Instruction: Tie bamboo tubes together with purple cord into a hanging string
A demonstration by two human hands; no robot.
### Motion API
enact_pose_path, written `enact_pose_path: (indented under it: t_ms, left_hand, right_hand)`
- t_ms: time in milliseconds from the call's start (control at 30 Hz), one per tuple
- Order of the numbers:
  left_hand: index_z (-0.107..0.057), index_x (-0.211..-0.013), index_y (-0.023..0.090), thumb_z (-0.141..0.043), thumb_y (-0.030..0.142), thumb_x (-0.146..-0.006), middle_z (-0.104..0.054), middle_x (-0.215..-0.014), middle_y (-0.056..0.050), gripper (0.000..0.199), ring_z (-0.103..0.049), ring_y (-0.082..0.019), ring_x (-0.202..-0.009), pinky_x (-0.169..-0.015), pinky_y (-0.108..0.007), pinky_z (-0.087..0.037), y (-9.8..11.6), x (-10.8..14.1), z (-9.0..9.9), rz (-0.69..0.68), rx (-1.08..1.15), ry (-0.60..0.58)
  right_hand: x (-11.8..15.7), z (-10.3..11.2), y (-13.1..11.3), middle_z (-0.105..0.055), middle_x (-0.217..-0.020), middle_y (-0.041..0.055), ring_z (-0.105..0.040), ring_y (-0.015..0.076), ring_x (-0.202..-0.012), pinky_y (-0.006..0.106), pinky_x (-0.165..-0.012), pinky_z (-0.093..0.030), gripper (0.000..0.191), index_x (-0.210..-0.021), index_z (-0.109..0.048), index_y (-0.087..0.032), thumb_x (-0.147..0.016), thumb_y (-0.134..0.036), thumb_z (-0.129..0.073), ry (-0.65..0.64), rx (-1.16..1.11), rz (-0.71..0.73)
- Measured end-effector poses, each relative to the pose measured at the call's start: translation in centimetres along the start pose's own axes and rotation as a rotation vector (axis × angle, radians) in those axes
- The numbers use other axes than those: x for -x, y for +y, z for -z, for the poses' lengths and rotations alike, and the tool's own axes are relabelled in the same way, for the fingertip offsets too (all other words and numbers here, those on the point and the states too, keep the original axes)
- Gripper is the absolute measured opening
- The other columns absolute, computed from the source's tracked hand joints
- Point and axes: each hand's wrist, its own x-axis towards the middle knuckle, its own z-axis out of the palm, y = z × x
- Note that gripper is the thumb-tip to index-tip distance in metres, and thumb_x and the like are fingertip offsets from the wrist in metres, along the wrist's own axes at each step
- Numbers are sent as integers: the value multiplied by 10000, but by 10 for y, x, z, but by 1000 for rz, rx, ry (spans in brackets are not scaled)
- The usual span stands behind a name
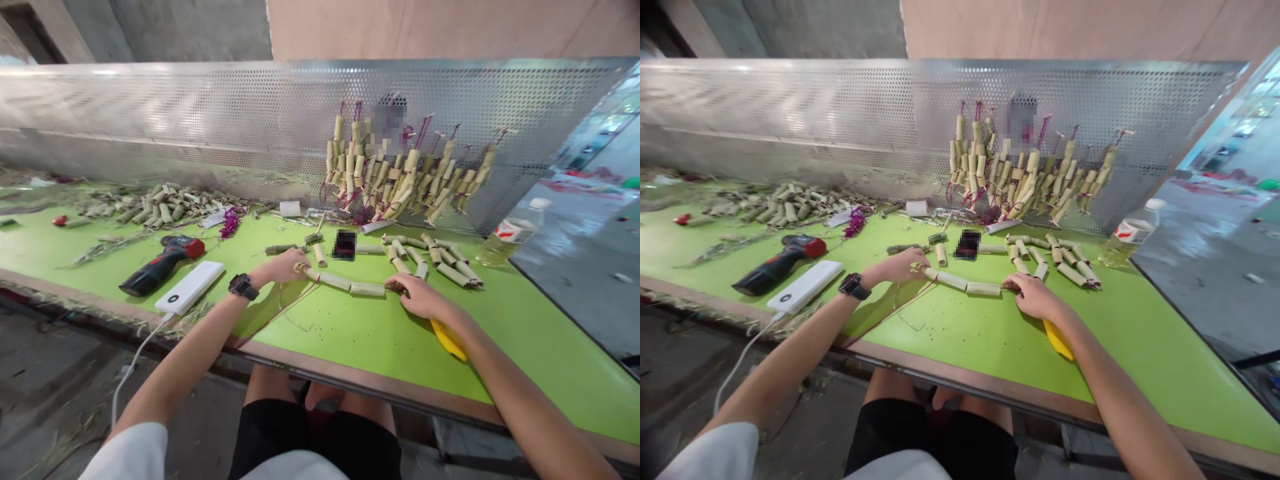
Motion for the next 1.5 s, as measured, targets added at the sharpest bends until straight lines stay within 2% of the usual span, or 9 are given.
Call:
enact_pose_path:
  t_ms: [133,267,467,667,800,967,1167,1333,1500]
  left_hand:
    - [-724,-1211,222,-611,303,-955,-696,-1240,-113,291,-602,-288,-1120,-993,-437,-487,4,2,-8,-52,130,47]
    - [-730,-1218,284,-649,373,-952,-717,-1251,-84,292,-609,-319,-1124,-982,-472,-482,10,4,-13,-69,134,60]
    - [-736,-1220,287,-702,371,-943,-721,-1280,-68,291,-615,-297,-1162,-1006,-440,-455,13,4,-14,-56,103,37]
    - [-743,-1207,243,-715,378,-934,-719,-1232,-68,306,-629,-253,-1115,-989,-405,-469,4,2,-15,-88,149,28]
    - [-751,-1153,228,-706,392,-940,-724,-1162,-66,273,-638,-233,-1055,-947,-380,-474,-13,5,-11,-112,148,12]
    - [-750,-1172,237,-704,444,-929,-718,-1167,-67,322,-646,-237,-1075,-967,-375,-474,-29,10,-8,-88,163,33]
    - [-744,-1190,245,-683,455,-919,-719,-1196,-70,348,-649,-246,-1102,-986,-374,-482,-27,10,-10,-30,147,20]
    - [-698,-1323,246,-704,468,-887,-693,-1326,-95,490,-634,-266,-1215,-1059,-389,-481,-30,11,-10,18,165,3]
    - [-674,-1374,222,-710,460,-881,-692,-1370,-101,549,-658,-261,-1213,-1054,-368,-501,-30,13,-5,37,192,-12]
  right_hand:
    - [3,3,0,-713,-1313,132,-684,347,-1134,573,-1053,-511,471,-1248,-713,-242,-802,-157,-588,70,133,-26]
    - [2,1,-20,-660,-1391,117,-624,396,-1256,680,-1147,-409,435,-1311,-676,-280,-886,-319,-588,156,174,78]
    - [-19,-20,-64,-600,-1448,174,-605,400,-1263,630,-1075,-495,603,-1457,-599,-239,-974,-598,-559,73,166,141]
    - [-51,-41,-79,-664,-1288,167,-651,340,-1137,599,-1030,-495,469,-1352,-684,-192,-1053,-500,-495,45,165,252]
    - [-47,-30,-54,-716,-1207,124,-661,338,-1089,627,-1038,-465,317,-1222,-757,-260,-1019,-417,-570,101,210,252]
    - [-24,-12,-18,-705,-1264,146,-669,339,-1082,547,-945,-533,435,-1298,-723,-230,-1026,-499,-514,115,196,108]
    - [-19,-15,-12,-706,-1274,146,-662,354,-1128,582,-995,-509,484,-1343,-688,-243,-1019,-549,-499,143,193,104]
    - [-15,-14,-34,-673,-1344,155,-632,368,-1203,631,-1065,-468,490,-1350,-679,-239,-988,-547,-559,221,178,118]
    - [-21,-33,-95,-760,-1105,118,-689,237,-769,470,-742,-589,374,-1132,-786,-236,-1051,-388,-455,85,33,159]
